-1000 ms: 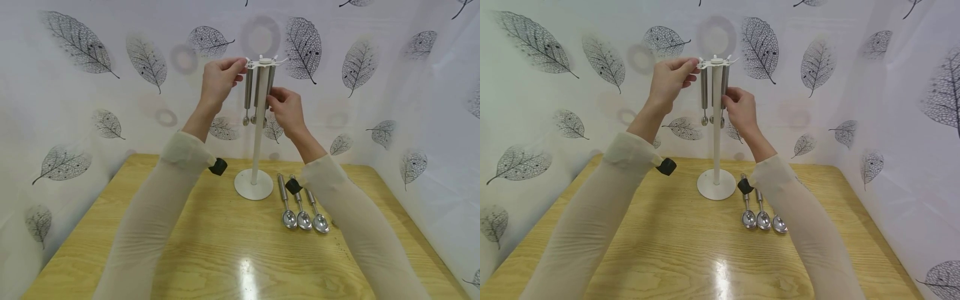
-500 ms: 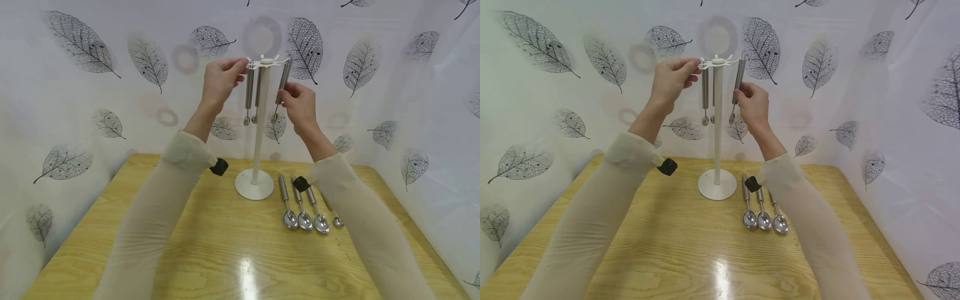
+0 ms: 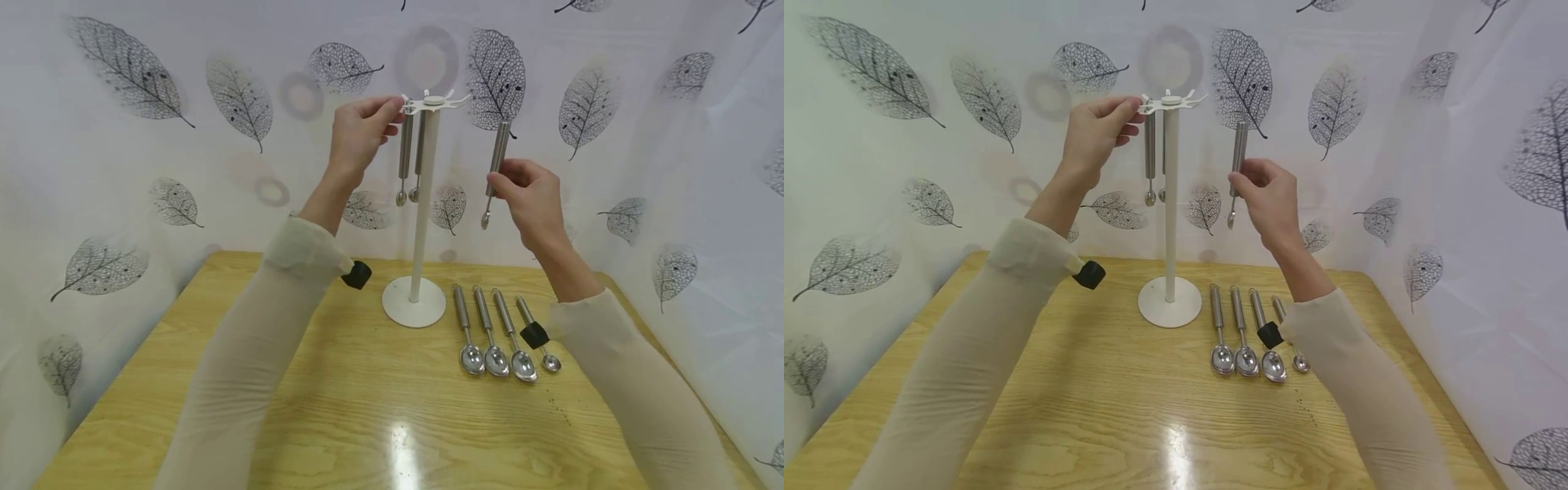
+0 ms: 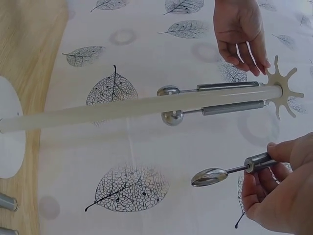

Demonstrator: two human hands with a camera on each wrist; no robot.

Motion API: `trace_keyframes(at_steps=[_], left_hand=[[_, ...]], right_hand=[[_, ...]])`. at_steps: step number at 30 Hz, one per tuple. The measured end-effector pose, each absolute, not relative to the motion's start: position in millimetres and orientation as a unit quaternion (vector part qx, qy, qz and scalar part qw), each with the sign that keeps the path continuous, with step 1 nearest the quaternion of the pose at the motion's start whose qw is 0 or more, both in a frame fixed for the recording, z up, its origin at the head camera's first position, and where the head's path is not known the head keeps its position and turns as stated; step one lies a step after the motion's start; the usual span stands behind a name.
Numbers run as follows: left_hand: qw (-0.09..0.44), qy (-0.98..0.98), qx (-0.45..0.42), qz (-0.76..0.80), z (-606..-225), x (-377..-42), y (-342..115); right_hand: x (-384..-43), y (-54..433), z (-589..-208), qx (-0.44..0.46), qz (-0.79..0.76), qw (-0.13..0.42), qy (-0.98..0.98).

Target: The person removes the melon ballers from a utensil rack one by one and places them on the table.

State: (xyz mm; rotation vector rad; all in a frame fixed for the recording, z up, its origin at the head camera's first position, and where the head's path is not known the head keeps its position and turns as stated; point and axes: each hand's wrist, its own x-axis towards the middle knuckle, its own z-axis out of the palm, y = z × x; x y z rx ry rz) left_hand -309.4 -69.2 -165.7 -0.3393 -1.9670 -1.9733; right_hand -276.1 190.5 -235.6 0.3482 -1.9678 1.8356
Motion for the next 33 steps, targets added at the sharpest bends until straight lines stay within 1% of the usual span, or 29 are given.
trace_keyframes(at_steps=[4, 14, 21, 33], left_hand=[[0.169, -0.689, -0.12, -0.694, -166, -310, -69], [0.168, -0.682, -0.124, -0.701, -166, -310, -68], [0.167, -0.684, -0.12, -0.7, -168, -309, -69], [0.165, -0.677, -0.117, -0.708, -168, -310, -67]], right_hand=[[-264, 208, -243, 0.123, 0.663, 0.203, -0.71], [-235, 256, -269, 0.083, 0.607, 0.187, -0.768], [-222, 284, -289, 0.057, 0.525, 0.178, -0.83], [-207, 315, -321, 0.005, 0.509, 0.147, -0.848]])
